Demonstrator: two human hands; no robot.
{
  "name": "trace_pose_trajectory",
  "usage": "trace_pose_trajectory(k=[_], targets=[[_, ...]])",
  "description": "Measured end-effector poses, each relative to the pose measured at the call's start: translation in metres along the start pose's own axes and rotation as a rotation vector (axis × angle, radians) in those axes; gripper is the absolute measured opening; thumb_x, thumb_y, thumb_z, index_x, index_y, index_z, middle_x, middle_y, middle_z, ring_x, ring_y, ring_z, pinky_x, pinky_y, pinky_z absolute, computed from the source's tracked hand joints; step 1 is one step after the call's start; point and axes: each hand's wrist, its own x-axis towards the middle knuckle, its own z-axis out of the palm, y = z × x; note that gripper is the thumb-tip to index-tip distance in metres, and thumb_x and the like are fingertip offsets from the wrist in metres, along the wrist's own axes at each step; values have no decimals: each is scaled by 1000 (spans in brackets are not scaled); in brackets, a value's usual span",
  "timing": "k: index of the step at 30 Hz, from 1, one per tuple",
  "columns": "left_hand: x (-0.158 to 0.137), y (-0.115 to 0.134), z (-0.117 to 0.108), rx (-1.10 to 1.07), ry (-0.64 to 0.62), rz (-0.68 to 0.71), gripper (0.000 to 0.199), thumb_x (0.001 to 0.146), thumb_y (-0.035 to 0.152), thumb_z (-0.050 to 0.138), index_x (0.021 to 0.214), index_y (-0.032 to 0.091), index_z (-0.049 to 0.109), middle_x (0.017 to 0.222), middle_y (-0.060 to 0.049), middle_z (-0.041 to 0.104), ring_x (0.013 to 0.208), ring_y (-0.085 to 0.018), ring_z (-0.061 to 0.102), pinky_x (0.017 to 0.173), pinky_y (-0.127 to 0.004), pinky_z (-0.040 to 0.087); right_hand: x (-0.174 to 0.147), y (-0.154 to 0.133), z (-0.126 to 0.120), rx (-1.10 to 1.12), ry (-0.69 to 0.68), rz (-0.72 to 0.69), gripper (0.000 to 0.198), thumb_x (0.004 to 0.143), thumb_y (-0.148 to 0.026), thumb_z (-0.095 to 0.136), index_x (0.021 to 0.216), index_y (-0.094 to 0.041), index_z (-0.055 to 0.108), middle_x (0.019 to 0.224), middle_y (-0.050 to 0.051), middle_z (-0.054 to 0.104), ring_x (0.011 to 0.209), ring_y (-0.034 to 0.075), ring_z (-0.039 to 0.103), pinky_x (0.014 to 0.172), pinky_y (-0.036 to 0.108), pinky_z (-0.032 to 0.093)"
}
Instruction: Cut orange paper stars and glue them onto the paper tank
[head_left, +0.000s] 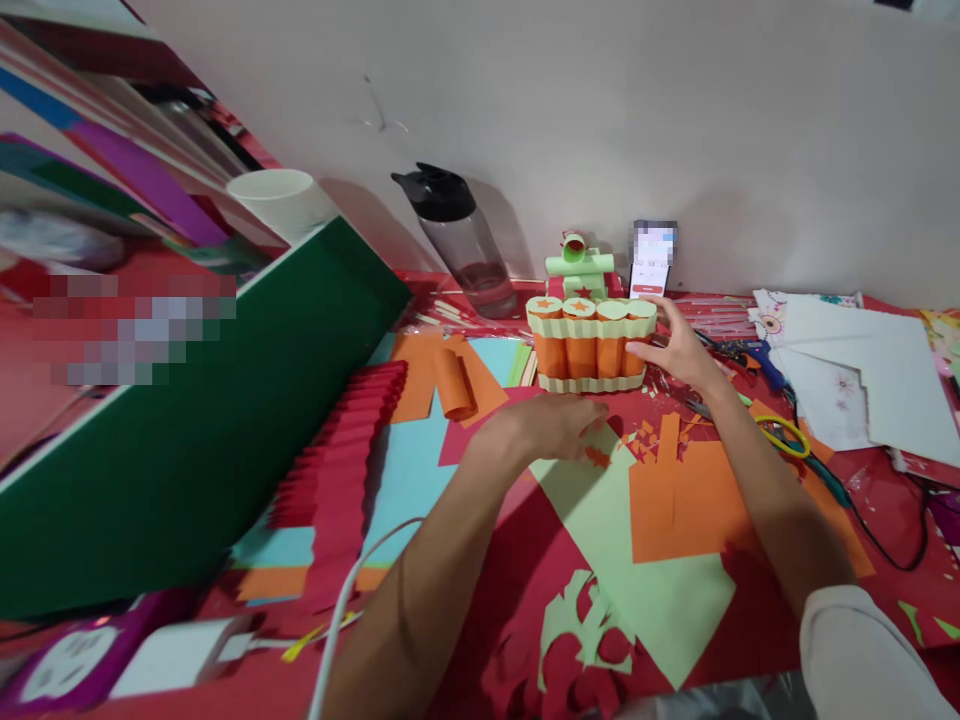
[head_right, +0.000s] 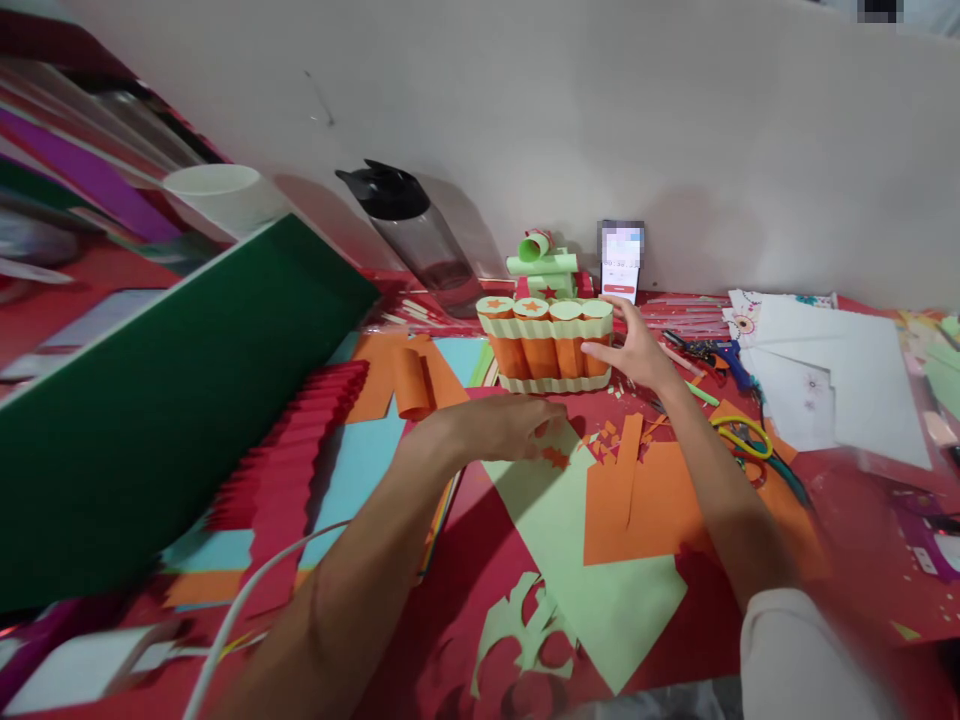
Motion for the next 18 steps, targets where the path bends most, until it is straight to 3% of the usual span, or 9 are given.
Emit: trace_pose_trajectory(k=[5,10,18], targets=[[12,2,4,22,-178,-63,20,75,21,76,94,23,69,91,-4,74,81,-24,67,67,-29,44,0,-12,-12,4,-2,44,78,78,-48,87,146,-32,54,164,10,47,154,32,43,122,54,46],[17,2,7,-46,-214,-126,15,72,16,73,84,24,74,97,-3,79,90,-26,70,76,-31,46,-2,-24,-23,-29,4,36,82,79,-51,87,150,-36,49,168,9,40,156,35,39,122,57,45],[15,-7,9,-43,-178,-134,13,72,13,70,79,24,72,90,-1,76,79,-21,63,67,-28,41,-5,-38,-51,-192,127,-55,76,84,-49,84,151,-39,48,165,8,44,150,35,46,116,57,52]])
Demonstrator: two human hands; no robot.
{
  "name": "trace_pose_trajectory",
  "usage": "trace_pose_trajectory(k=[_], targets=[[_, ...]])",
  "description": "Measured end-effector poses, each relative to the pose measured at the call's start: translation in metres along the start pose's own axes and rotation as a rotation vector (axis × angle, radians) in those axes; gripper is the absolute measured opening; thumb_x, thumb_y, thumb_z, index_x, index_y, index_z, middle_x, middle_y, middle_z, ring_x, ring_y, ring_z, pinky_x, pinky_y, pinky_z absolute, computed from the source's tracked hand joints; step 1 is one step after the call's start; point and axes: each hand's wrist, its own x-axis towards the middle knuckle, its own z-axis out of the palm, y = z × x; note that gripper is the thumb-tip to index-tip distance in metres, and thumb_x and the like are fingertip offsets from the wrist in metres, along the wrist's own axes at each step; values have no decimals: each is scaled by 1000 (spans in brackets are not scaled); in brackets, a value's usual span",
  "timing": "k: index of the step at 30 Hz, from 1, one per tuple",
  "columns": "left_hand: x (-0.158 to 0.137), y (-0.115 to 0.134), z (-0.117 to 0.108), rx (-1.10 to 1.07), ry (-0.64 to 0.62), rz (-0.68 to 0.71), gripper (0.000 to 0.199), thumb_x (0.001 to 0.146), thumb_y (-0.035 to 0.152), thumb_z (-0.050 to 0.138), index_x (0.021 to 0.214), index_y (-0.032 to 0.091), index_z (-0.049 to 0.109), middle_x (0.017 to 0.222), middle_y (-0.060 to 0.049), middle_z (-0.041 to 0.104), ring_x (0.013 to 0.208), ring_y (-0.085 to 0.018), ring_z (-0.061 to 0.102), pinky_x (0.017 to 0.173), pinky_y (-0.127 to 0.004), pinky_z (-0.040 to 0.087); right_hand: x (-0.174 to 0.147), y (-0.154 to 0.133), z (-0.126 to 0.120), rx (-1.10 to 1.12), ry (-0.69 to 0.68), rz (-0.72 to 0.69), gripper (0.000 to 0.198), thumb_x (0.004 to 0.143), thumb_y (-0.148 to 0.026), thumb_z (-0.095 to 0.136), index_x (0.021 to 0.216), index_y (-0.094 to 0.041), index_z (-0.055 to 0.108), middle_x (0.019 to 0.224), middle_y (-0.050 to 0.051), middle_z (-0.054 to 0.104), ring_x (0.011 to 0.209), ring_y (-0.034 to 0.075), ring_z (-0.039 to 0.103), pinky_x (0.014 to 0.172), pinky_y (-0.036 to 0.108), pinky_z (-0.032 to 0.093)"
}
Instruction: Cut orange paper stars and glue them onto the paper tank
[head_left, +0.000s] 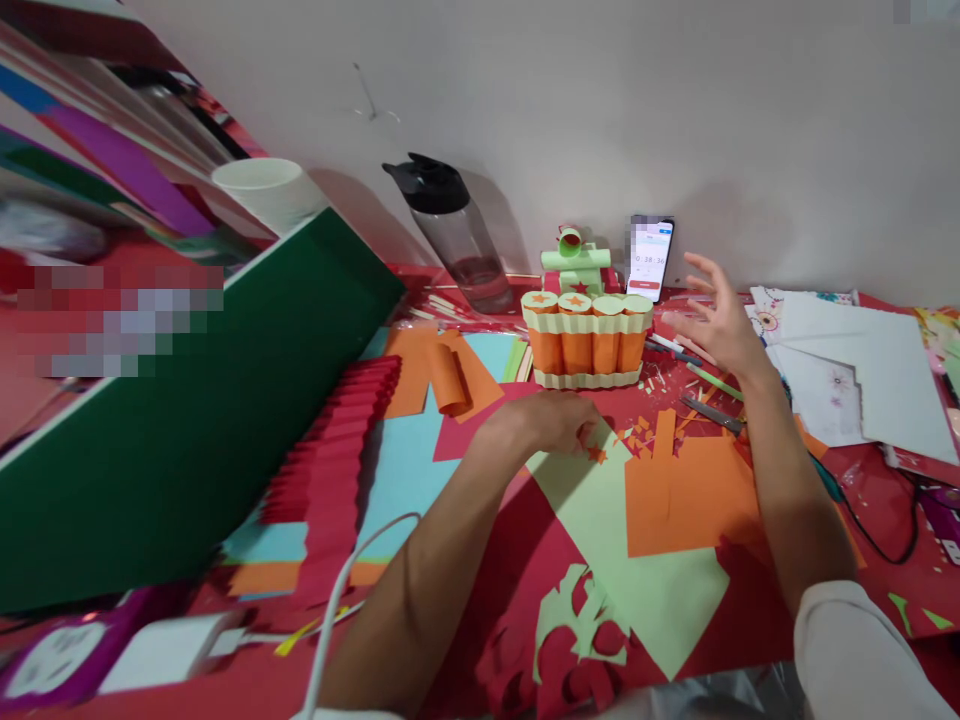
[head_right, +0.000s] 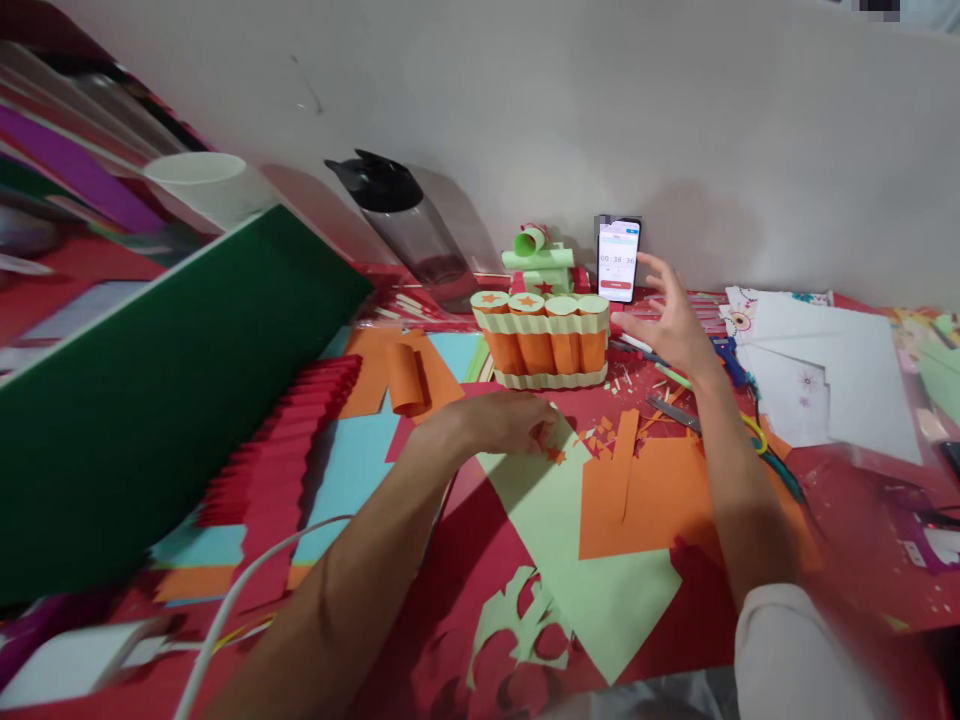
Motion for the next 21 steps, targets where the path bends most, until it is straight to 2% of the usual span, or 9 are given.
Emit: trace_pose_trajectory(k=[3,6,7,9,11,13,16,21], targets=[[-7,-4,-7,-70,40,82,12,74,14,67,79,23,72,84,-2,74,73,-19,61,63,-28,38,1,-8,-9,-45,133,-80,61,87,-47,81,142,-35,56,155,8,54,139,32,56,108,51,57],[-20,-4,-18,-193,170,289,11,83,18,62,86,21,71,88,-4,75,75,-20,64,65,-29,43,-2,-27,-13,2,193,-125,30,94,-44,73,119,-28,66,125,7,69,115,25,68,97,43,61],[-24,-3,-21,-241,245,361,12,86,20,60,90,21,71,93,-5,76,78,-20,66,68,-30,45,-4,-36,-12,42,154,-117,22,96,-42,71,111,-27,68,113,6,72,106,23,70,92,40,62],[-30,2,-25,-347,419,461,13,92,25,58,94,21,69,100,-7,76,86,-21,69,76,-31,51,-10,-52,-9,131,-50,-74,18,96,-40,72,103,-25,68,99,4,73,92,20,71,84,37,61],[-33,7,-27,-475,573,489,13,95,31,59,95,21,67,99,-5,75,89,-20,69,79,-32,53,-15,-64,-4,185,-323,-32,23,94,-38,75,110,-24,67,99,3,76,90,20,73,84,37,60],[-33,11,-26,-613,675,485,14,95,35,63,92,21,65,92,-2,72,82,-18,68,76,-30,54,-18,-71,2,181,-485,-22,30,92,-36,77,117,-25,66,104,4,78,97,21,74,88,38,58],[-28,15,-25,-769,759,498,16,93,35,67,89,21,64,84,0,68,75,-15,64,71,-28,52,-20,-72,14,156,-507,-26,25,92,-31,76,115,-25,66,109,3,77,103,22,74,92,40,56],[-18,15,-22,-874,822,563,11,93,31,68,91,20,67,80,0,68,74,-15,64,70,-28,52,-18,-65,26,225,-430,5,14,92,-25,73,102,-23,63,99,1,74,92,19,73,86,37,57]])
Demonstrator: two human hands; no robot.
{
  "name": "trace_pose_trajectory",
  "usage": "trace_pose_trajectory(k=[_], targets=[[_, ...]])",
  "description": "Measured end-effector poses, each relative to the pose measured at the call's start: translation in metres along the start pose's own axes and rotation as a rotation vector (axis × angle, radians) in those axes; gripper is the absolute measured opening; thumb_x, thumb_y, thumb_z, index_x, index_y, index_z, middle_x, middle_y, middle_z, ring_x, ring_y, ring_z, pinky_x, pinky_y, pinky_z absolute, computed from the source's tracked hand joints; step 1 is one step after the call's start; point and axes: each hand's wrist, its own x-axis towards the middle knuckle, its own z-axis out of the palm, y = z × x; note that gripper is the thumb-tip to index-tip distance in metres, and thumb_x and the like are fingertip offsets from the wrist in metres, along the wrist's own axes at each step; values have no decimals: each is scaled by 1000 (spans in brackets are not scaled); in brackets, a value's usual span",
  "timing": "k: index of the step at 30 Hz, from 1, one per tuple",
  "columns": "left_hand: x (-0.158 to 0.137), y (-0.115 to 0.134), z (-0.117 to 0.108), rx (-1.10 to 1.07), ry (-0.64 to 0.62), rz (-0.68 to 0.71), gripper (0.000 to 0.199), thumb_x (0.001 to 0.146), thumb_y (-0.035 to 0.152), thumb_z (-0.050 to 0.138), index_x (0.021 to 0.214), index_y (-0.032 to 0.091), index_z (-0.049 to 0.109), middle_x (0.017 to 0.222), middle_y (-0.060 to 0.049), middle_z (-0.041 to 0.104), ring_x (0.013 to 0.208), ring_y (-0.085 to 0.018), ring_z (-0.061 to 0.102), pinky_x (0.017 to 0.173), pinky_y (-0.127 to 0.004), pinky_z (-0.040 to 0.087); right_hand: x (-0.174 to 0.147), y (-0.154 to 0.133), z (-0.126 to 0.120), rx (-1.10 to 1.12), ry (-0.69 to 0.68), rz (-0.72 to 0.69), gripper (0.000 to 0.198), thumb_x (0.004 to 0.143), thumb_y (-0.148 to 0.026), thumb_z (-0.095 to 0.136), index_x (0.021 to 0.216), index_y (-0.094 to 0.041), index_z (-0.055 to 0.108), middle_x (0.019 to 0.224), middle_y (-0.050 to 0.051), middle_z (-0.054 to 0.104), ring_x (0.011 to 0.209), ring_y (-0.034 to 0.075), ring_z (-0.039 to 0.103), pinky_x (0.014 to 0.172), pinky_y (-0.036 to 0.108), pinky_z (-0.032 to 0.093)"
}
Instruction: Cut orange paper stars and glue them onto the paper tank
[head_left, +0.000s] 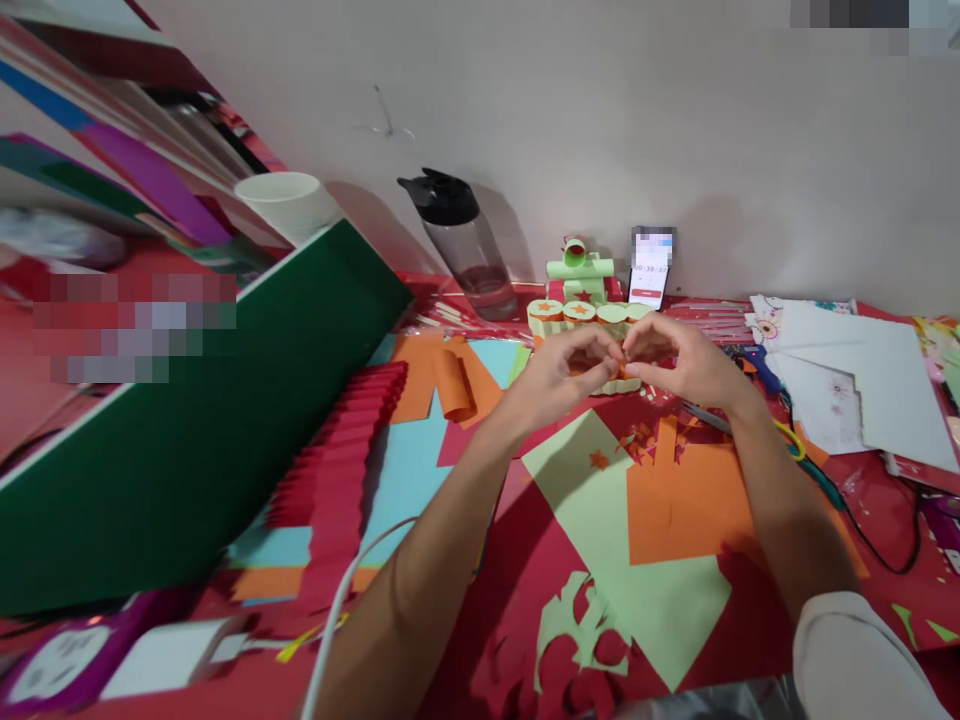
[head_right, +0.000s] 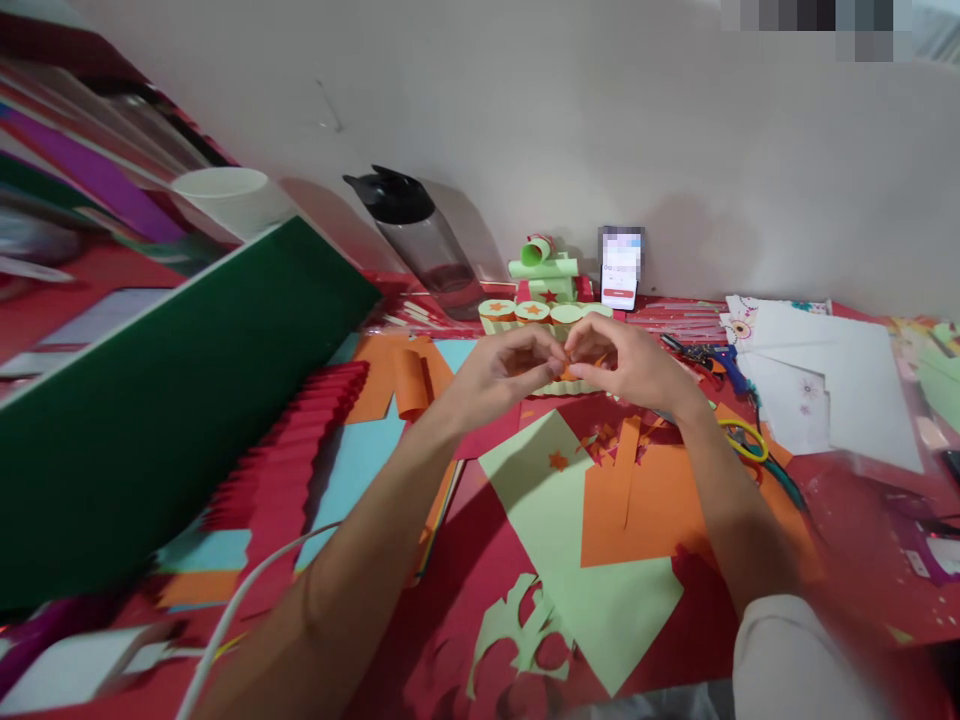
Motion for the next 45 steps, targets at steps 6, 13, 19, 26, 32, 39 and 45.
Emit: trace_pose_trajectory(k=[6,13,19,26,32,39,45], targets=[[1,-4,2,-4,76,110,9,92,30,72,89,21,73,90,-4,70,82,-17,65,75,-32,53,2,7,-3,205,-51,111,11,101,-30,63,110,-24,59,93,2,75,89,18,74,76,32,57],[0,-5,3,56,63,147,5,87,27,78,85,24,81,96,-6,68,84,-17,63,75,-33,53,2,12,-4,319,-99,150,28,91,-29,77,113,-24,60,94,1,74,88,17,72,76,30,58],[0,2,2,94,53,58,12,87,35,79,85,24,82,95,-6,70,86,-18,63,81,-35,54,4,17,-5,313,-80,152,35,83,-26,84,110,-24,62,93,0,71,88,17,71,75,29,58],[0,2,4,-76,31,-89,27,88,45,77,89,18,72,87,-4,70,77,-16,63,72,-29,51,1,9,-9,211,4,135,30,84,-25,80,109,-25,63,91,0,71,87,17,70,77,30,56],[0,6,8,-38,63,-132,20,87,37,70,80,18,68,78,-1,67,71,-14,59,68,-27,48,0,4,-8,161,23,126,29,83,-23,78,108,-24,63,88,-1,73,85,17,71,78,32,55],[-1,13,8,84,-6,-199,25,91,41,60,86,19,70,84,-3,71,75,-17,62,71,-30,49,1,-1,-6,110,82,138,28,81,-22,75,106,-24,61,84,-1,74,81,18,72,75,33,54],[-1,14,14,151,-3,-132,26,94,43,59,84,19,63,83,-3,67,74,-16,59,68,-29,46,1,-4,-5,115,72,140,29,80,-23,76,105,-24,60,83,-1,73,80,19,73,73,33,55]])
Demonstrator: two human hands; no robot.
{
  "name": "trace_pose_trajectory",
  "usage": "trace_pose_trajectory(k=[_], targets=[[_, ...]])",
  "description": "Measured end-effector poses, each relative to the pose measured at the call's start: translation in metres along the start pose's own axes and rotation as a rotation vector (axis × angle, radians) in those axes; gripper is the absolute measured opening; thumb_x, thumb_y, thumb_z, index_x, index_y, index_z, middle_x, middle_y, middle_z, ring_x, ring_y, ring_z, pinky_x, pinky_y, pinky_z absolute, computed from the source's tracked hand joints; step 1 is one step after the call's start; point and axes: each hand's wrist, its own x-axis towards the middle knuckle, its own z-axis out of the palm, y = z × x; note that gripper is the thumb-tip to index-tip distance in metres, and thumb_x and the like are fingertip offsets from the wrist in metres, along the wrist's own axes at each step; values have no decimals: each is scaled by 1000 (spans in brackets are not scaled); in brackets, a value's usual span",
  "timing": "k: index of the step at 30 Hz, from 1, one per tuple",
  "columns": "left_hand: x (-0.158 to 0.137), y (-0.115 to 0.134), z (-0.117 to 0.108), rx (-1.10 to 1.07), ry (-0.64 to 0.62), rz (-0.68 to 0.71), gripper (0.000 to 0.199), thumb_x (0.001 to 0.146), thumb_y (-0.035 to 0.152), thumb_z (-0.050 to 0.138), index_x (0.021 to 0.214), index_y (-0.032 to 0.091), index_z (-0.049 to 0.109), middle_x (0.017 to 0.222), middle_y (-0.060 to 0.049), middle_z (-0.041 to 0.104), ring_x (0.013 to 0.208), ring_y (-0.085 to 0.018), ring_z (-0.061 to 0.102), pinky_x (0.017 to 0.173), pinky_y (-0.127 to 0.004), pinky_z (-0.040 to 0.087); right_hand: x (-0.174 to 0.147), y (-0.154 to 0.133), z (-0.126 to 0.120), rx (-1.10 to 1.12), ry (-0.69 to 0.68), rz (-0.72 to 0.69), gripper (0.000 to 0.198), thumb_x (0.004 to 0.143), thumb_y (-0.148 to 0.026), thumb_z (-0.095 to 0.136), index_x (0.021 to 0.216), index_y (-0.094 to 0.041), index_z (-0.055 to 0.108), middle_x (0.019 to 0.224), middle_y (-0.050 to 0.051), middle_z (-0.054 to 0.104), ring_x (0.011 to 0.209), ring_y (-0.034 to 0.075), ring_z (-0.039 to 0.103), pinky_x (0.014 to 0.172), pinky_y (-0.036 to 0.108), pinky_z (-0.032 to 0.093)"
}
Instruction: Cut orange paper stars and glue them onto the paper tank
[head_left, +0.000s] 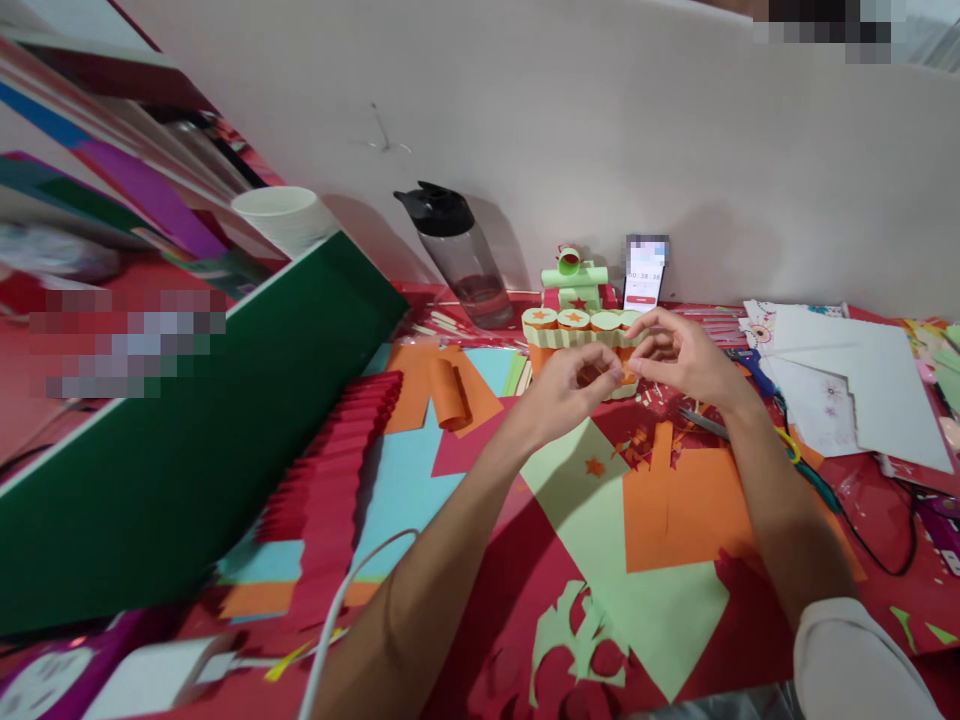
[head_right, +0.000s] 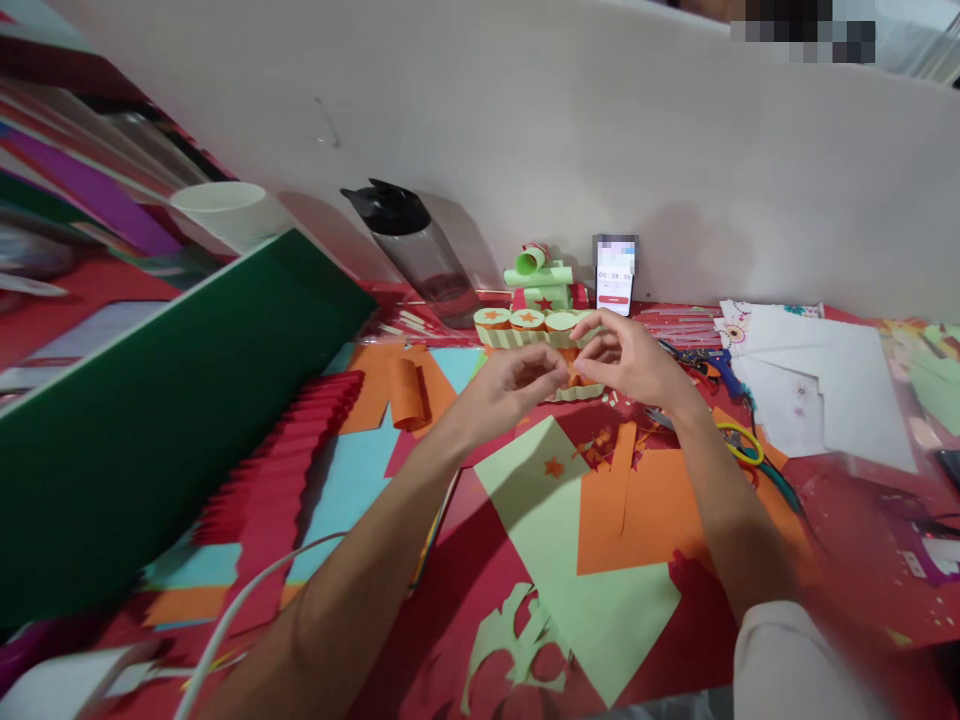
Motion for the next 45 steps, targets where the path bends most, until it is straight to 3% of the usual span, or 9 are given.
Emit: trace_pose_trajectory(k=[10,22,30,45], targets=[[0,-3,-1,-5,-14,13,22,92,39,60,84,19,65,82,-2,68,74,-16,59,68,-29,45,-1,1,-1,-17,-1,-5,28,83,-23,75,107,-24,61,83,-1,74,81,18,73,74,32,55],[3,-11,-1,-163,87,-120,20,86,39,66,81,19,64,74,0,62,67,-14,54,63,-27,43,-3,1,-9,-34,48,-31,21,90,-30,72,108,-24,62,86,0,72,83,19,72,78,35,55],[2,-4,1,-127,71,-115,18,85,36,65,79,19,64,75,0,64,66,-13,54,63,-27,43,-1,3,-1,-27,-24,-5,28,85,-27,77,109,-25,62,90,0,73,86,19,72,73,33,54],[0,1,0,-132,43,-105,19,87,38,61,83,19,62,79,0,61,69,-14,52,64,-29,42,4,6,3,-45,20,-39,26,82,-25,75,104,-23,62,81,-1,70,78,18,68,71,31,52]])
